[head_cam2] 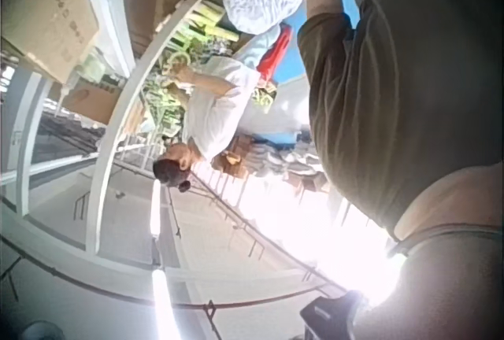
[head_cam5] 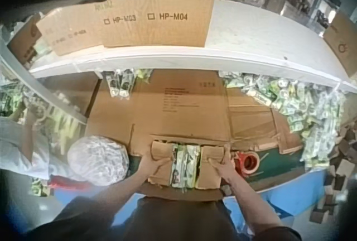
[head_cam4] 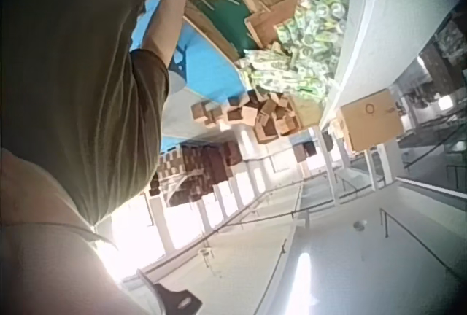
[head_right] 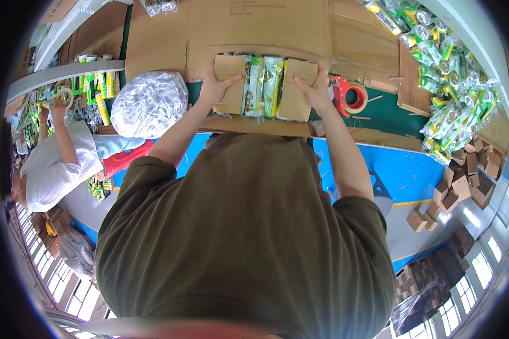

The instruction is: The person stocks individual packaged products into a cardboard box, then seals the box with a handheld tape dispenser. The sealed box is then placed onto a storage shelf.

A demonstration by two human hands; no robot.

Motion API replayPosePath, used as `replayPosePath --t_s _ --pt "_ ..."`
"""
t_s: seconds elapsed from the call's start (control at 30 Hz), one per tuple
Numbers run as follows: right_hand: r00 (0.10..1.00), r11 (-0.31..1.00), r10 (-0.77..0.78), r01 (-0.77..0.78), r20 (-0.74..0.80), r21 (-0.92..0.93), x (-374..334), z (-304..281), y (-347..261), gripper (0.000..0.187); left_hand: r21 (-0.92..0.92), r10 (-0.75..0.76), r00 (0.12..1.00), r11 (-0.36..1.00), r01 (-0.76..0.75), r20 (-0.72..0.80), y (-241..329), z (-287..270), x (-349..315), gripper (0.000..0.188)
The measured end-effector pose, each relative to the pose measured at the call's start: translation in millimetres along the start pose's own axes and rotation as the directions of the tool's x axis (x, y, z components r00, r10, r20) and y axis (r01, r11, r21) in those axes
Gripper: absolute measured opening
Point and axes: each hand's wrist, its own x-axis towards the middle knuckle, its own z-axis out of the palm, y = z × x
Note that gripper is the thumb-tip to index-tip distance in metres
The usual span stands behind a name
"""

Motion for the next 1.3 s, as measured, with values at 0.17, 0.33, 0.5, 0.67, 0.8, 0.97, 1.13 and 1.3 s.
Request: replayPosePath --t_s 0.17,0.33,0.5,0.67,0.8,0.97,1.13,1.3 --pt "0.983 0.987 -0.147 0.139 -0.108 -0.081 6 3 25 0.082 -0.480 -0.071 0.992 0.870 0.112 0.103 30 -12 11 0.079" --pt "0.998 0.984 0.036 -0.026 -0.051 0.176 5 2 0 0.075 -0.204 0.003 0.992 0.979 0.022 0.123 11 -18 43 0.058" --pt "0.986 0.973 0.144 -0.125 -0.084 0.193 14 9 -6 0.071 -0.278 0.000 0.998 0.960 0.016 0.059 27 -7 34 0.051" --pt "0.989 0.987 0.136 -0.130 -0.060 0.095 22 3 -8 0.072 -0.053 0.311 0.939 0.945 -0.321 -0.149 23 -7 38 0.054" --pt "0.986 0.972 0.169 -0.167 0.002 -0.168 32 -9 -29 0.076 0.318 0.719 0.679 0.684 -0.657 -0.145 43 -30 52 0.068" --pt "0.977 0.821 -0.166 0.210 0.130 -0.531 30 -12 -36 0.058 0.344 0.540 0.803 0.726 -0.595 0.250 50 -63 37 0.049" --pt "0.938 0.846 -0.229 0.324 0.261 -0.423 20 -19 -45 0.047 0.414 0.098 0.833 0.833 -0.368 0.544 91 -82 68 0.056" --pt "0.922 0.846 -0.018 0.220 0.387 -0.485 37 -33 -50 0.049 0.468 -0.182 0.680 0.843 -0.264 0.710 96 -28 84 0.081"
